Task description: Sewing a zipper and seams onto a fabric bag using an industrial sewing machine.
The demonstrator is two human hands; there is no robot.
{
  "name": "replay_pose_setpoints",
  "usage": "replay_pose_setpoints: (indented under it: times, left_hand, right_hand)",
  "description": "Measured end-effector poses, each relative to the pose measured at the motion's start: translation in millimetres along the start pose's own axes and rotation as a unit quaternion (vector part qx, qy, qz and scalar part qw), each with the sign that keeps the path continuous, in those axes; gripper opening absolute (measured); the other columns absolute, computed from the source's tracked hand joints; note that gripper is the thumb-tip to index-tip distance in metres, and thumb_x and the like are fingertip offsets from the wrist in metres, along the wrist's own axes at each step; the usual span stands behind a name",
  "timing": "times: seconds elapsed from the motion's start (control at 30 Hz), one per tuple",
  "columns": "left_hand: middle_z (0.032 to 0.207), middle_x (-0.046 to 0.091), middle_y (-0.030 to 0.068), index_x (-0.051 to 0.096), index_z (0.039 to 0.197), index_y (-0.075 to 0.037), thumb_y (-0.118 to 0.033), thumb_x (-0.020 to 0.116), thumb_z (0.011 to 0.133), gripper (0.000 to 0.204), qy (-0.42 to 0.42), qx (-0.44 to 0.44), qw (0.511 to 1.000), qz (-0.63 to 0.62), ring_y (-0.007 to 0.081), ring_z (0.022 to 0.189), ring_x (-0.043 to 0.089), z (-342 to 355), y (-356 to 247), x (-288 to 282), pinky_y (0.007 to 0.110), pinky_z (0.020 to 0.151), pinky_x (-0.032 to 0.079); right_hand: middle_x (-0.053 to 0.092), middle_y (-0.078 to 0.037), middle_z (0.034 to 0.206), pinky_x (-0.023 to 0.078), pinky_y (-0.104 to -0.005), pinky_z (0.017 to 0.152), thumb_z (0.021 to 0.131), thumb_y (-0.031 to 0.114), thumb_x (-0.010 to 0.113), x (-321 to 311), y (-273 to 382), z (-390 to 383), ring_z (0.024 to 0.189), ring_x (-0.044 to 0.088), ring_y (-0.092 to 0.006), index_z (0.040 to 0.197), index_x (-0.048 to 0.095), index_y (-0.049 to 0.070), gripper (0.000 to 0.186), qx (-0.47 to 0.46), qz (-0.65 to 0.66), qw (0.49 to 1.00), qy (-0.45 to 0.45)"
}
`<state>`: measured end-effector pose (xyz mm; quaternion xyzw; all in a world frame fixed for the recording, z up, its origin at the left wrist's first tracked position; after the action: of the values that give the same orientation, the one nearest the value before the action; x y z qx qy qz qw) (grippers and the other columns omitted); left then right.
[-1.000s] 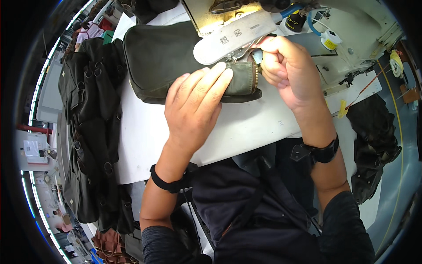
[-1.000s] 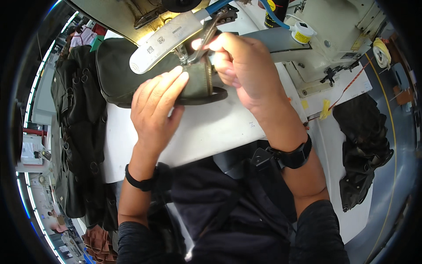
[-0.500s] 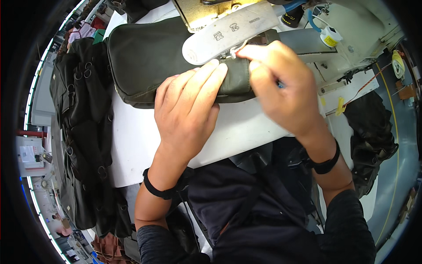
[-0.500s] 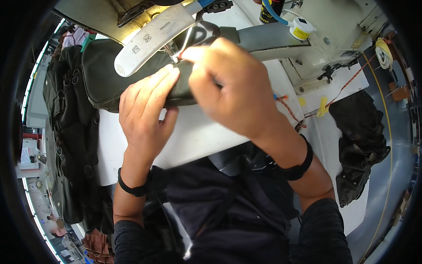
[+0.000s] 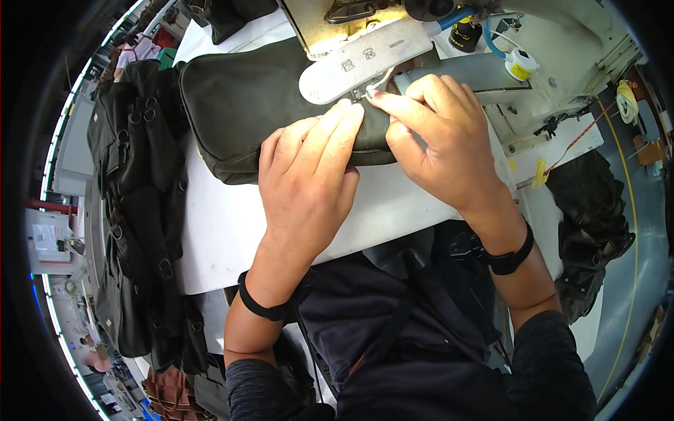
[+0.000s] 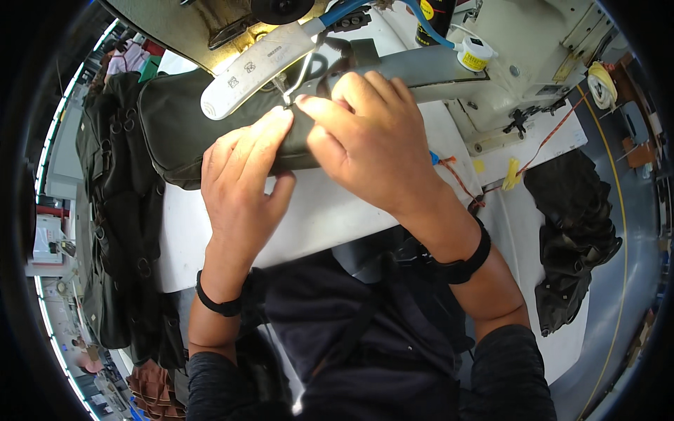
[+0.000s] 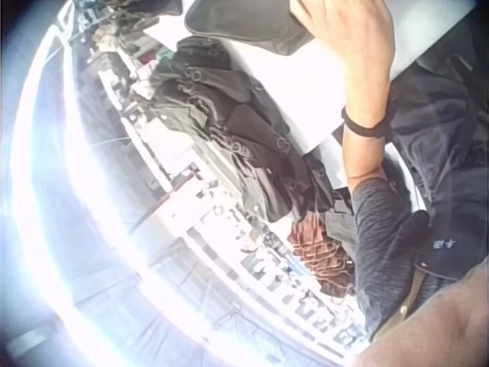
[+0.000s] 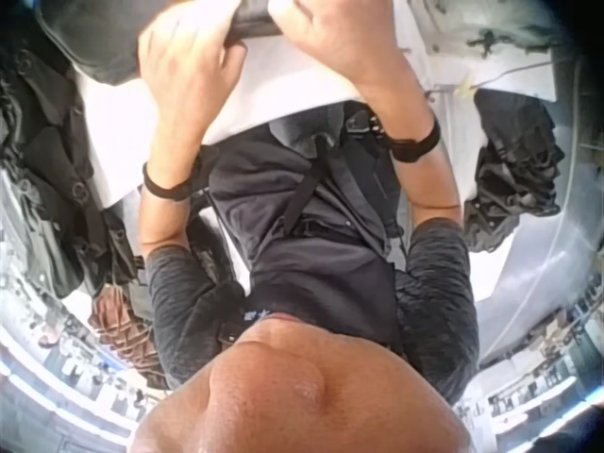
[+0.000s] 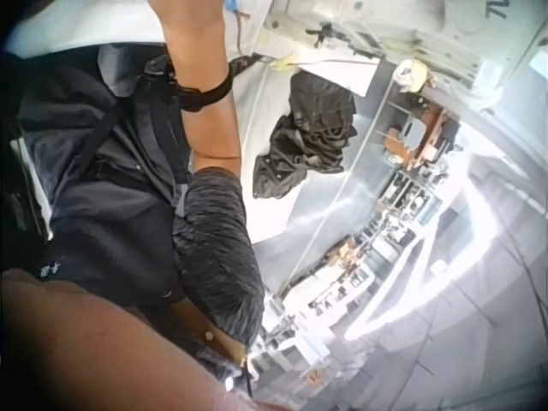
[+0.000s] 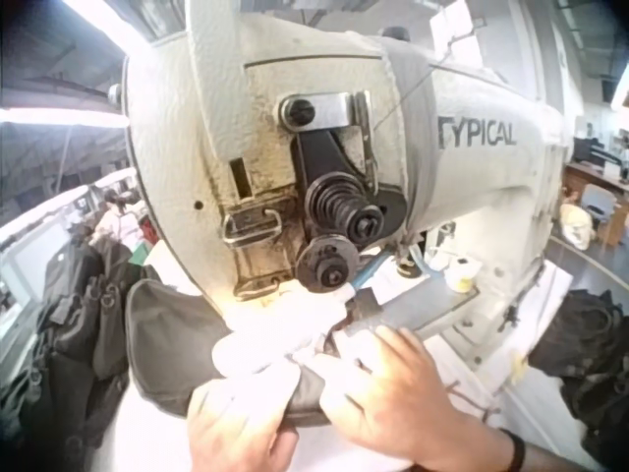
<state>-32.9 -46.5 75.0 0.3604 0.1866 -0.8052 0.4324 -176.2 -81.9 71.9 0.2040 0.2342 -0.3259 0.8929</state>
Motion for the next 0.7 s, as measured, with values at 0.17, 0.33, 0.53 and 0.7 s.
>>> replay_pose_setpoints:
  times: [0.17,0.33,0.53,0.7]
  left_hand:
    - [0.126,0.070,0.0041,0.069,0.126,-0.009,0.000,0.070,0.067,0.060,0.012,-0.001,1.000,-0.018,0.0232,0.109,0.062,-1.2,4.2,2.6,0.040,0.096,0.047]
    - [0.129,0.071,0.0026,0.071,0.127,-0.013,0.000,0.073,0.065,0.063,-0.004,0.002,1.000,0.006,0.0230,0.111,0.065,-1.2,2.6,1.6,0.037,0.098,0.048]
    - [0.127,0.071,0.0027,0.072,0.126,-0.012,-0.001,0.071,0.068,0.059,-0.005,0.011,1.000,0.018,0.0216,0.108,0.063,-2.7,0.7,3.8,0.038,0.097,0.048]
    - [0.126,0.071,0.0032,0.072,0.125,-0.010,0.000,0.071,0.068,0.058,-0.016,0.010,1.000,0.012,0.0221,0.108,0.064,-2.6,1.6,3.2,0.039,0.097,0.048]
  right_hand:
    - [0.054,0.000,0.082,0.042,-0.0372,0.074,0.080,0.013,0.068,1.9,-1.1,-0.1,0.080,0.054,-0.0208,0.103,0.078,0.013,0.025,0.005,0.002,1.000,0.000]
    - [0.055,0.000,0.081,0.042,-0.0373,0.073,0.080,0.013,0.068,0.1,-1.9,1.1,0.080,0.055,-0.0208,0.102,0.079,0.013,0.024,0.004,0.018,1.000,-0.021]
    - [0.057,0.000,0.081,0.044,-0.0375,0.075,0.081,0.015,0.066,2.0,-6.4,-1.6,0.080,0.056,-0.0217,0.100,0.080,0.012,0.023,0.025,0.020,1.000,0.000]
    - [0.058,0.000,0.081,0.043,-0.0372,0.074,0.081,0.013,0.067,-0.2,-2.7,1.1,0.080,0.056,-0.0220,0.099,0.079,0.013,0.022,0.011,0.023,0.999,-0.023]
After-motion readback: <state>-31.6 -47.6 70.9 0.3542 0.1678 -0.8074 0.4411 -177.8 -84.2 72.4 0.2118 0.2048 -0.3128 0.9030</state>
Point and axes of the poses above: each hand's wrist, its own z-axis towards the middle knuckle, its own x-axis out of the palm, y = z × x, the point moved 8 cm from there along z, towards the middle knuckle
